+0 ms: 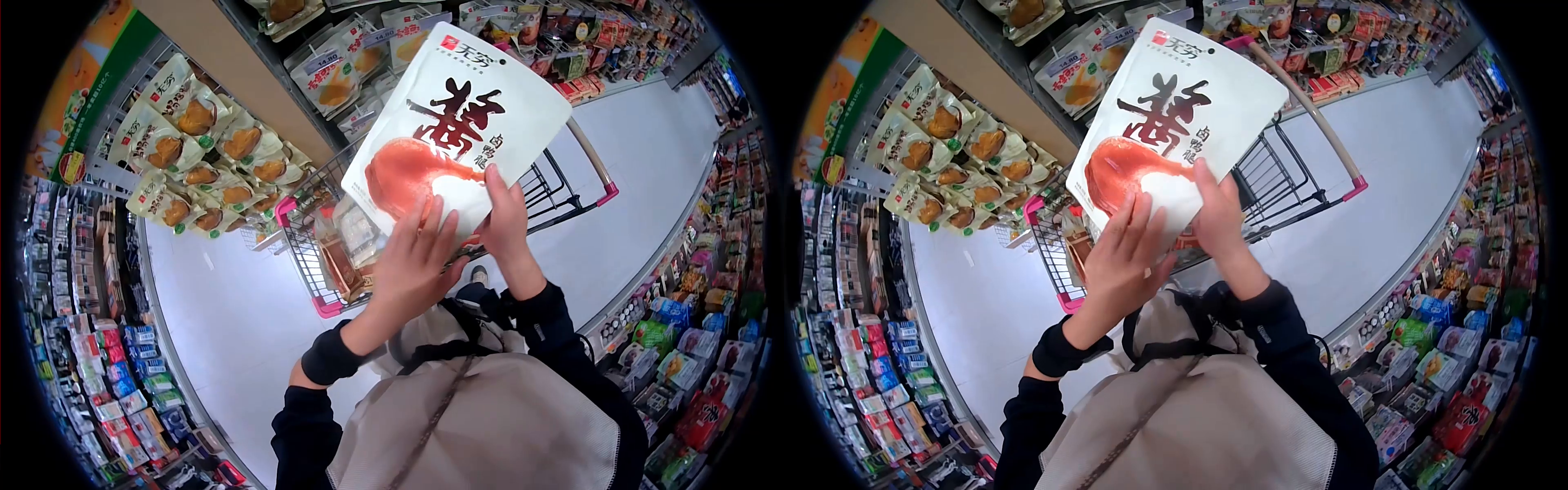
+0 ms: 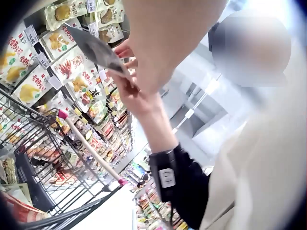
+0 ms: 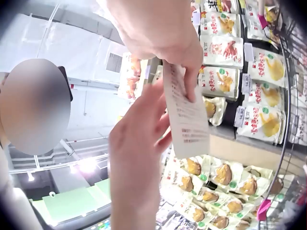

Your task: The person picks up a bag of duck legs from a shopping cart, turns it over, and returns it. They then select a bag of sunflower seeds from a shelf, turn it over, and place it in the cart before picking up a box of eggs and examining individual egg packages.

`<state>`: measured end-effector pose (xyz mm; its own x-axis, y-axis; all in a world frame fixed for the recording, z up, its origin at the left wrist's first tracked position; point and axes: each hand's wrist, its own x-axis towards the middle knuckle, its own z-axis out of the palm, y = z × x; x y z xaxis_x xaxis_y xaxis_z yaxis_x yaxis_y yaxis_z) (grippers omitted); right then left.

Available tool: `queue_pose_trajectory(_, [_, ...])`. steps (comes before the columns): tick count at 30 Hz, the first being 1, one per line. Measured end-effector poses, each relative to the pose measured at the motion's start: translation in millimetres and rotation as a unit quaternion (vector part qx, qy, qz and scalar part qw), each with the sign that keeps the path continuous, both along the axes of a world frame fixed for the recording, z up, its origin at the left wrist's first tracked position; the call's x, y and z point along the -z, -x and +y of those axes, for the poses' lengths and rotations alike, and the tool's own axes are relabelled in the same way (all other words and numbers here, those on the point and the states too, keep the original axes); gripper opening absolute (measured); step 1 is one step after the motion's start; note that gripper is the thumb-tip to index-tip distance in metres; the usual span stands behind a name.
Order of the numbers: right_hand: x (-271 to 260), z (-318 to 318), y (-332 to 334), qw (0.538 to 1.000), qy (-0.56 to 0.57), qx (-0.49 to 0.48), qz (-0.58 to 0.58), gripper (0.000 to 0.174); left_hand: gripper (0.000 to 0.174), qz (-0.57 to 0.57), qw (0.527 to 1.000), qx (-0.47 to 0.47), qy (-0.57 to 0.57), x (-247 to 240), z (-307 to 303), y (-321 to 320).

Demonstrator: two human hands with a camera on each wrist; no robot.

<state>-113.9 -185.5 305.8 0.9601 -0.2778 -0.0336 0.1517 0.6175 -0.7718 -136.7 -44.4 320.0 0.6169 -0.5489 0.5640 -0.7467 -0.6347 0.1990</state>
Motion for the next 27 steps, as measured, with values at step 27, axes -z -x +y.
queue_pose_trajectory(27, [-1,-28,15,0.975,0.115,-0.187,0.034,0.041,0.026,0.535,0.733,0.022,0.419,34,79,3])
